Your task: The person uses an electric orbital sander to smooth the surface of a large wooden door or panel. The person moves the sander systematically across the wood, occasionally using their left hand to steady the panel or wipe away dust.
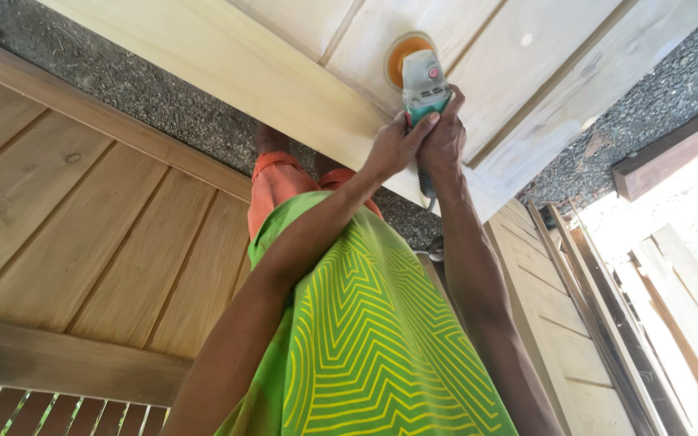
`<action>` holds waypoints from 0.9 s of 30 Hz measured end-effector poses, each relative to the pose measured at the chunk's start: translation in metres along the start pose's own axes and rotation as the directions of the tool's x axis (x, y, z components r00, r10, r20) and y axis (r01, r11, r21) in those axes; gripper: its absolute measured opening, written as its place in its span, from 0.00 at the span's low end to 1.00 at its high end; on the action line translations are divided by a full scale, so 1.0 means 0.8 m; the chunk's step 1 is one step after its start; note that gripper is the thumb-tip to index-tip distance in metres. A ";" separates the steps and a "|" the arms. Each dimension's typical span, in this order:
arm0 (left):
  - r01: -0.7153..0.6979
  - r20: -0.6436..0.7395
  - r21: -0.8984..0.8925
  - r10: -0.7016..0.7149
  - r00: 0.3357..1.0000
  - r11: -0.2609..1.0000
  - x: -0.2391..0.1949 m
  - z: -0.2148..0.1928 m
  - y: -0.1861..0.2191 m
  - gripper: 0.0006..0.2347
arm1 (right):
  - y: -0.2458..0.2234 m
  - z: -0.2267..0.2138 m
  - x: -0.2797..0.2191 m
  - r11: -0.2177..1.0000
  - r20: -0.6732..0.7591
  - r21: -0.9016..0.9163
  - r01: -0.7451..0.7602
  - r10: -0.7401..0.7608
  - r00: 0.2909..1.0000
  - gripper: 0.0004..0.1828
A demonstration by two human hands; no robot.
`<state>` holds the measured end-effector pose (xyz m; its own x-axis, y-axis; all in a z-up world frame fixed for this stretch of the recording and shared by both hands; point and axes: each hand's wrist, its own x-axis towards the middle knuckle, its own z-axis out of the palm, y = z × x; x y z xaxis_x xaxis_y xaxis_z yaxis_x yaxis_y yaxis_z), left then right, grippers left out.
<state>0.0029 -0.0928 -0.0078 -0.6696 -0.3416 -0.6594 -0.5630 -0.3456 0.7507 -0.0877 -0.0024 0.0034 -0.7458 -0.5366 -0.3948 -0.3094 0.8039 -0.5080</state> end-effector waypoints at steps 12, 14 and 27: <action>-0.110 -0.085 -0.159 0.098 0.992 0.981 -0.009 -0.073 -0.013 0.25 | -0.068 0.051 0.011 0.998 0.030 0.054 0.040 -0.042 0.999 0.39; -0.103 -0.088 -0.147 0.091 0.992 0.984 -0.013 -0.070 -0.014 0.24 | -0.063 0.052 0.006 0.998 0.043 0.053 0.031 -0.033 0.999 0.37; -0.049 0.045 0.009 0.049 0.998 0.999 -0.033 0.032 -0.050 0.27 | 0.036 0.016 -0.069 0.993 -0.066 0.075 -0.087 0.092 0.994 0.42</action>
<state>0.0309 -0.0471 -0.0194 -0.7177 -0.3182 -0.6194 -0.5336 -0.3202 0.7828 -0.0479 0.0469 0.0006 -0.8087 -0.4418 -0.3884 -0.1980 0.8262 -0.5274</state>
